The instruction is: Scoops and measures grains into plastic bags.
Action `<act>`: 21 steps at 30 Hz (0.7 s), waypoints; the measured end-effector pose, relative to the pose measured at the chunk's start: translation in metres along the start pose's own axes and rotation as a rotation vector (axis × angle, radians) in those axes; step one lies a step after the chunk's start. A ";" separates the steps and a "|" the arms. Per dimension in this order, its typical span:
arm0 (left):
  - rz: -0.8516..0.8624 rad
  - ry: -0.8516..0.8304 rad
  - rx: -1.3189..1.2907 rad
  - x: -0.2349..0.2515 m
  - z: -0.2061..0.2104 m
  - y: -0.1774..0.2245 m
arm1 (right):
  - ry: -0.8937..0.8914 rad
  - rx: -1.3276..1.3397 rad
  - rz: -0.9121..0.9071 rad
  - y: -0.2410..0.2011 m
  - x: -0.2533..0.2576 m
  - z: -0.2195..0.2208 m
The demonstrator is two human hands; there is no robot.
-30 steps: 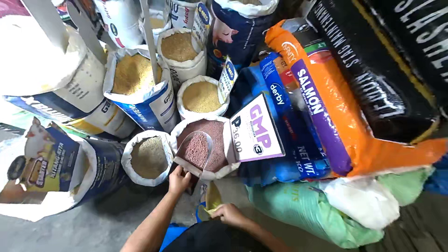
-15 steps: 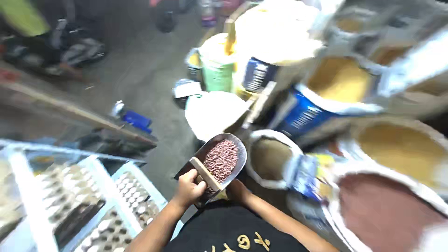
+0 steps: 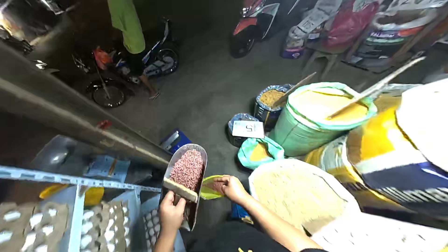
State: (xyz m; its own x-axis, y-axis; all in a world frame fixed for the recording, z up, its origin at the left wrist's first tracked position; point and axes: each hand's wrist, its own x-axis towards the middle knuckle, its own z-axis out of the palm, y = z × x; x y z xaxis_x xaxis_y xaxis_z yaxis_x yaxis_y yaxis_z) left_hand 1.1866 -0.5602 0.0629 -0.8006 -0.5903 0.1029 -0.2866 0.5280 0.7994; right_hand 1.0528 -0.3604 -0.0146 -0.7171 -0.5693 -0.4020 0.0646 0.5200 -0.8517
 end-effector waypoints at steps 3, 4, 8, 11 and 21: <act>-0.031 0.001 -0.047 0.078 0.011 -0.006 | 0.023 0.013 0.083 -0.022 0.062 -0.032; -0.017 0.009 -0.064 0.106 0.019 -0.011 | 0.038 0.003 0.104 -0.028 0.083 -0.042; -0.024 -0.041 -0.106 0.216 0.053 -0.022 | 0.123 -0.019 0.153 -0.028 0.153 -0.072; -0.048 -0.095 -0.179 0.311 0.096 -0.018 | 0.356 0.022 0.148 -0.036 0.195 -0.104; -0.101 0.036 -0.600 0.652 0.244 -0.013 | 0.519 -0.021 -0.048 -0.116 0.403 -0.251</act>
State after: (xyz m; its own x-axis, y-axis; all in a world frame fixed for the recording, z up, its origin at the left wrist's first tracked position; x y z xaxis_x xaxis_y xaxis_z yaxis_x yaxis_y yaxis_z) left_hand 0.5399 -0.8029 -0.0249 -0.7636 -0.6453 0.0211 -0.0047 0.0382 0.9993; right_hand 0.5821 -0.4898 0.0068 -0.9690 -0.2049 -0.1381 0.0128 0.5166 -0.8561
